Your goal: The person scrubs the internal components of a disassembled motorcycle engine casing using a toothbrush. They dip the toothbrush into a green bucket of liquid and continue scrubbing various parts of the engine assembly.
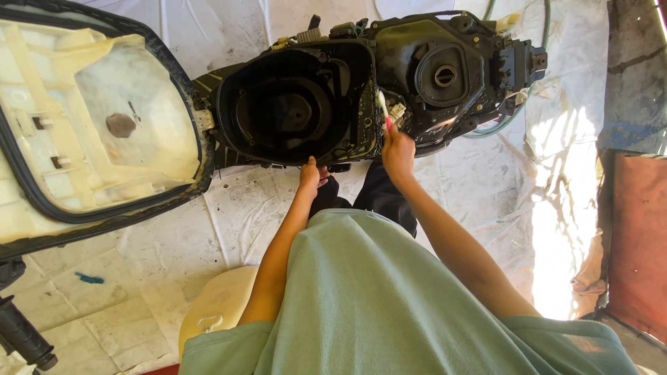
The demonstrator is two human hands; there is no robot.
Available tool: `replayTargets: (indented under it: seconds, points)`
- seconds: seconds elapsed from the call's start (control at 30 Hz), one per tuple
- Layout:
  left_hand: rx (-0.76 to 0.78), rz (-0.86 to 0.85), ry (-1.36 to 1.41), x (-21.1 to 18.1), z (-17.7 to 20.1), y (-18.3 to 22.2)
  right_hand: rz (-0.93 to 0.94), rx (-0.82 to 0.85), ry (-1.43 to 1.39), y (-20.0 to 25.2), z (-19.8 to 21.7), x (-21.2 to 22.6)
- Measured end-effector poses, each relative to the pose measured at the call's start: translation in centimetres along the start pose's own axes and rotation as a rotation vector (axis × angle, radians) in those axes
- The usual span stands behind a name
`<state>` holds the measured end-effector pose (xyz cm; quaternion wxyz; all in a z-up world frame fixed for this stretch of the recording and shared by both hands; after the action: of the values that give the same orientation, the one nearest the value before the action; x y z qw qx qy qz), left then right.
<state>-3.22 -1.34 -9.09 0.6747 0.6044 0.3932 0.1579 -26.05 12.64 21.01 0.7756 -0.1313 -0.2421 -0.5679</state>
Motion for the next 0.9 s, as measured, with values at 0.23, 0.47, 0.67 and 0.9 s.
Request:
replayTargets:
  seconds: [0.23, 0.47, 0.67, 0.9]
  points:
    - [0.014, 0.011, -0.01, -0.6, -0.1, 1.1, 0.005, 0.017, 0.013, 2.0, -1.3, -2.3]
    - [-0.02, 0.007, -0.006, -0.5, -0.6, 1.0, 0.082, -0.049, 0.114, 0.9, -0.2, -1.2]
    - [-0.027, -0.003, 0.009, -0.4, -0.1, 0.9, 0.22, 0.001, 0.288, 1.0, 0.9, -1.3]
    - [-0.026, -0.003, 0.059, 0.0, -0.4, 0.5, 0.431, 0.017, 0.445, -4.7, 1.6, 0.7]
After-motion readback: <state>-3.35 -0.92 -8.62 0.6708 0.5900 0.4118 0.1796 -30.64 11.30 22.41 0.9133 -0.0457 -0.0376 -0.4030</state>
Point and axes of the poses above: each hand's wrist, its own y-axis away from the middle knuckle, its own z-axis out of the back of the hand, x = y × z, the point moved 9 cm from there along -y, towards the middle knuckle, and after that the axes turned 3 degrees about x, right-handed, at the moved point
